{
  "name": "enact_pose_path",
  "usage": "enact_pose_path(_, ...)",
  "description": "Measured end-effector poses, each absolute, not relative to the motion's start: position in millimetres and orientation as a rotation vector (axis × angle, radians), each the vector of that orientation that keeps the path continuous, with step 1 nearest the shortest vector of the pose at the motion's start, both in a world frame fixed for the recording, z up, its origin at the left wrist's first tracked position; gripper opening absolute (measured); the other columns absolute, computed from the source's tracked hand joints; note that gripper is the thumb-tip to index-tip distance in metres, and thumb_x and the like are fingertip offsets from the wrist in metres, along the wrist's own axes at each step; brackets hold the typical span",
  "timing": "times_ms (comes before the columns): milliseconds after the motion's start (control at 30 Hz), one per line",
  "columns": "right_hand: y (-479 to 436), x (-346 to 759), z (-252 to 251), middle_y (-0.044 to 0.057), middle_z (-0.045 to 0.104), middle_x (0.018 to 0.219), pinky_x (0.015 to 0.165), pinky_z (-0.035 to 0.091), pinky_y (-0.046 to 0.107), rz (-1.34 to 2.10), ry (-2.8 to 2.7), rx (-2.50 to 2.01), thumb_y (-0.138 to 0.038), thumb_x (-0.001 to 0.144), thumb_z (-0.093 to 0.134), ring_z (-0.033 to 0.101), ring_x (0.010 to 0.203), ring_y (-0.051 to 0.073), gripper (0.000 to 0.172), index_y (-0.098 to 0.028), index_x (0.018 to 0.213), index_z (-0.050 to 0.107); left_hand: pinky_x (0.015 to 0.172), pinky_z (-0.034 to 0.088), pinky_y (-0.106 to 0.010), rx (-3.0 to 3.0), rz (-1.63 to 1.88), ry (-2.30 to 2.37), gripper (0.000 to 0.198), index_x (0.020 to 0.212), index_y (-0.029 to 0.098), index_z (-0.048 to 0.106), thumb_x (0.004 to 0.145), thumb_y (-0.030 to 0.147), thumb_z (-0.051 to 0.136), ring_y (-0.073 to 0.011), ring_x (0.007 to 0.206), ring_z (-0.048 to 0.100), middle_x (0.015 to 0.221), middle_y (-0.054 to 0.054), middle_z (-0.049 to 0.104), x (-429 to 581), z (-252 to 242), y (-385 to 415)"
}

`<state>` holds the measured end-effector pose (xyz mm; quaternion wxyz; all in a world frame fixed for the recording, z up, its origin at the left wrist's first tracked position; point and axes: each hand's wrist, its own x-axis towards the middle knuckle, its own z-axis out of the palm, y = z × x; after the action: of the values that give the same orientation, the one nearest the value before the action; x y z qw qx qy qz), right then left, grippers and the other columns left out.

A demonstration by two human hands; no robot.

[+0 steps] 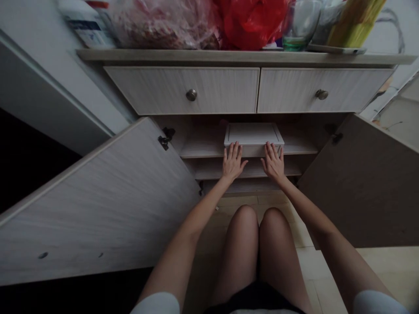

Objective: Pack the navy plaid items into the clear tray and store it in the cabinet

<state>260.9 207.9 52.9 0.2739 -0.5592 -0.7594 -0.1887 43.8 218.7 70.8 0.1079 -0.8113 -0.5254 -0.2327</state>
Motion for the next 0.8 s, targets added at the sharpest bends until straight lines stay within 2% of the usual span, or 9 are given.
enact_pose_path(133, 223, 258, 60, 0.014, 0.023, 0.166, 0.124, 0.004, 0.059, -0.465, -2.037, -1.522, -0.044, 0.104, 0.02, 0.015, 0.155, 0.027, 0.067, -0.01, 0.162, 0.017, 0.125, 0.003, -0.06, -2.416, -0.708, -1.565, 0.074, 0.16, 0.009, 0.023, 0.099, 0.049, 0.035, -0.0316, 0.157, 0.0, 0.168, -0.018, 0.01, 47, 74, 236)
enact_pose_path(300, 244, 259, 68, 0.014, 0.023, 0.166, 0.123, 0.004, 0.061, -0.373, -2.043, -1.557, -0.046, 0.103, 0.02, 0.016, 0.155, 0.029, 0.068, -0.011, 0.161, 0.023, 0.125, 0.0, -0.057, -2.437, -0.712, -1.58, 0.072, 0.16, 0.011, 0.023, 0.099, 0.048, 0.035, -0.0289, 0.157, -0.002, 0.169, -0.017, 0.01, 50, 80, 255)
enact_pose_path(600, 282, 261, 75, 0.015, 0.018, 0.167, 0.122, 0.004, 0.063, -0.294, -2.077, -1.609, -0.035, 0.098, 0.028, 0.011, 0.155, 0.03, 0.069, -0.009, 0.161, 0.02, 0.125, -0.003, -0.058, -2.448, -0.656, -1.632, 0.072, 0.159, 0.007, 0.025, 0.099, 0.045, 0.039, -0.0311, 0.157, -0.001, 0.169, -0.018, 0.01, 56, 92, 284)
enact_pose_path(800, 305, 266, 76, 0.017, 0.013, 0.168, 0.121, 0.008, 0.065, -0.286, -2.14, -1.666, -0.034, 0.094, 0.034, 0.007, 0.155, 0.032, 0.073, -0.007, 0.161, 0.019, 0.124, -0.002, -0.059, -2.438, -0.645, -1.646, 0.07, 0.159, 0.011, 0.025, 0.099, 0.044, 0.04, -0.0306, 0.157, 0.001, 0.169, -0.016, 0.011, 58, 94, 300)
